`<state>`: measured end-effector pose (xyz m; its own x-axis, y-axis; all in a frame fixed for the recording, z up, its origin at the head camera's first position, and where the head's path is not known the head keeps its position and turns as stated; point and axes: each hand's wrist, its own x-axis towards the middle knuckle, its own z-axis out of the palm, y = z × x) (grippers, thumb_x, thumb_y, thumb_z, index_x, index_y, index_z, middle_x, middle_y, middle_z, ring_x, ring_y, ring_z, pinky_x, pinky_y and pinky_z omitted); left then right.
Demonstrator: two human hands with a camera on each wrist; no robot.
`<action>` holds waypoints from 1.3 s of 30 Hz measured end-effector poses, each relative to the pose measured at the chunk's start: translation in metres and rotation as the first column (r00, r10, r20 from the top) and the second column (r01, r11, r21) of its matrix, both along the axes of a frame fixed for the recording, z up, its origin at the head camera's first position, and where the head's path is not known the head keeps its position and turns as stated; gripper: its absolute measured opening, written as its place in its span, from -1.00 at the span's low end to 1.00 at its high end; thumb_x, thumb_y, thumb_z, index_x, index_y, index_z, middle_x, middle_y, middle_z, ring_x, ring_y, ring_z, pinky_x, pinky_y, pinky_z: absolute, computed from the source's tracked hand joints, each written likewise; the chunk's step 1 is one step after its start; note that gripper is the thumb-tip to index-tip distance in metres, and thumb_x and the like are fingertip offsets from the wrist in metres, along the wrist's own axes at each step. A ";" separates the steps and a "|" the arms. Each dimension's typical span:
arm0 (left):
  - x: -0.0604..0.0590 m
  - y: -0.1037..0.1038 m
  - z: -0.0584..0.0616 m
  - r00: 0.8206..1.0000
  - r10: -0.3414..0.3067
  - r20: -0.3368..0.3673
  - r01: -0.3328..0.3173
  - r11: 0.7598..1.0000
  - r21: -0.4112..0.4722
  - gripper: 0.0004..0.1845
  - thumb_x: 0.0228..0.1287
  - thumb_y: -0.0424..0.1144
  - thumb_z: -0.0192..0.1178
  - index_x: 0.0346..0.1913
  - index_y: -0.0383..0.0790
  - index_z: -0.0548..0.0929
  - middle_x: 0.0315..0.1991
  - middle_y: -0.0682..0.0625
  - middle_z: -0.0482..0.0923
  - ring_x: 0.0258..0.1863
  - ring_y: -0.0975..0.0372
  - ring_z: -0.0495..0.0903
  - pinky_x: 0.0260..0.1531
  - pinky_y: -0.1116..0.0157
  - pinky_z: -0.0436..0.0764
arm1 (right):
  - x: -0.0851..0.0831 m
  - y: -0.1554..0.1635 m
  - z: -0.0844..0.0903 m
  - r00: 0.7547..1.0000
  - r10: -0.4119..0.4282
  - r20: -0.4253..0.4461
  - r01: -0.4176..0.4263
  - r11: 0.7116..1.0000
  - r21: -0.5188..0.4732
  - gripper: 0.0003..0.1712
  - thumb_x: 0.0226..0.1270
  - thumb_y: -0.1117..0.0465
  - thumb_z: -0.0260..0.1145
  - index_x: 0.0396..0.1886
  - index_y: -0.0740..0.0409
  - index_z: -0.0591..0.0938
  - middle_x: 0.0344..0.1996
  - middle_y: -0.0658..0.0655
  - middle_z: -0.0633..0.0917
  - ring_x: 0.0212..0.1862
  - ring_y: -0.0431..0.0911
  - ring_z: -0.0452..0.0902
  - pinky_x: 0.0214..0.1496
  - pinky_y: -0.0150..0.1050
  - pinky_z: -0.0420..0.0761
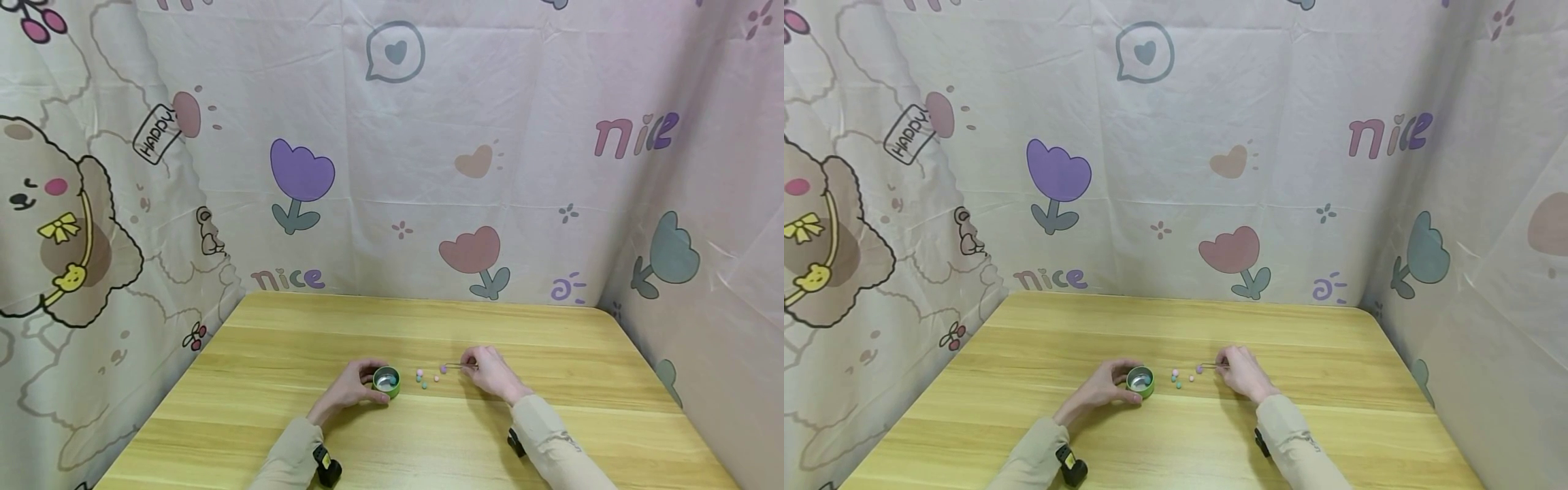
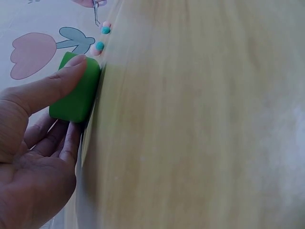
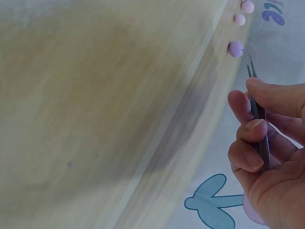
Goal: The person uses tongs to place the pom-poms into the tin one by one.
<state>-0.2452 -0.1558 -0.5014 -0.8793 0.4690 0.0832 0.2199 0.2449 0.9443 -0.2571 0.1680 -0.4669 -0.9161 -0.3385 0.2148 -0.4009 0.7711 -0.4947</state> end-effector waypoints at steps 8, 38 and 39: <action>0.001 0.000 0.001 1.000 -0.001 0.000 0.001 1.000 -0.002 -0.32 -0.01 -0.48 0.52 0.22 -0.52 0.50 0.16 -0.40 0.56 0.18 -0.15 0.56 0.27 0.01 0.58 | -0.001 -0.002 -0.004 1.000 -0.005 -0.002 0.005 1.000 0.011 -0.93 0.19 0.41 0.43 -0.37 0.19 0.72 -0.39 0.07 0.77 -0.32 -0.19 0.61 -0.22 -0.28 0.69; 0.001 0.000 0.001 1.000 -0.006 -0.010 0.006 1.000 0.001 -0.33 -0.01 -0.50 0.51 0.21 -0.54 0.50 0.15 -0.42 0.55 0.17 -0.16 0.55 0.26 0.03 0.59 | -0.001 -0.004 -0.002 1.000 0.010 -0.004 -0.010 1.000 0.018 -0.95 0.16 0.38 0.44 -0.39 0.25 0.70 -0.45 0.04 0.74 -0.37 -0.22 0.55 -0.29 -0.35 0.63; 0.001 0.000 0.001 1.000 -0.008 -0.010 0.008 1.000 0.003 -0.33 -0.01 -0.50 0.51 0.21 -0.54 0.50 0.15 -0.42 0.55 0.18 -0.17 0.55 0.26 0.02 0.58 | 0.000 -0.004 -0.002 1.000 0.003 0.001 -0.003 1.000 0.018 -0.94 0.16 0.38 0.45 -0.39 0.26 0.70 -0.44 0.03 0.74 -0.37 -0.22 0.55 -0.29 -0.35 0.63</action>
<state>-0.2445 -0.1561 -0.5008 -0.8748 0.4755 0.0930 0.2310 0.2406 0.9427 -0.2574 0.1635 -0.4689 -0.9151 -0.3455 0.2078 -0.4032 0.7785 -0.4810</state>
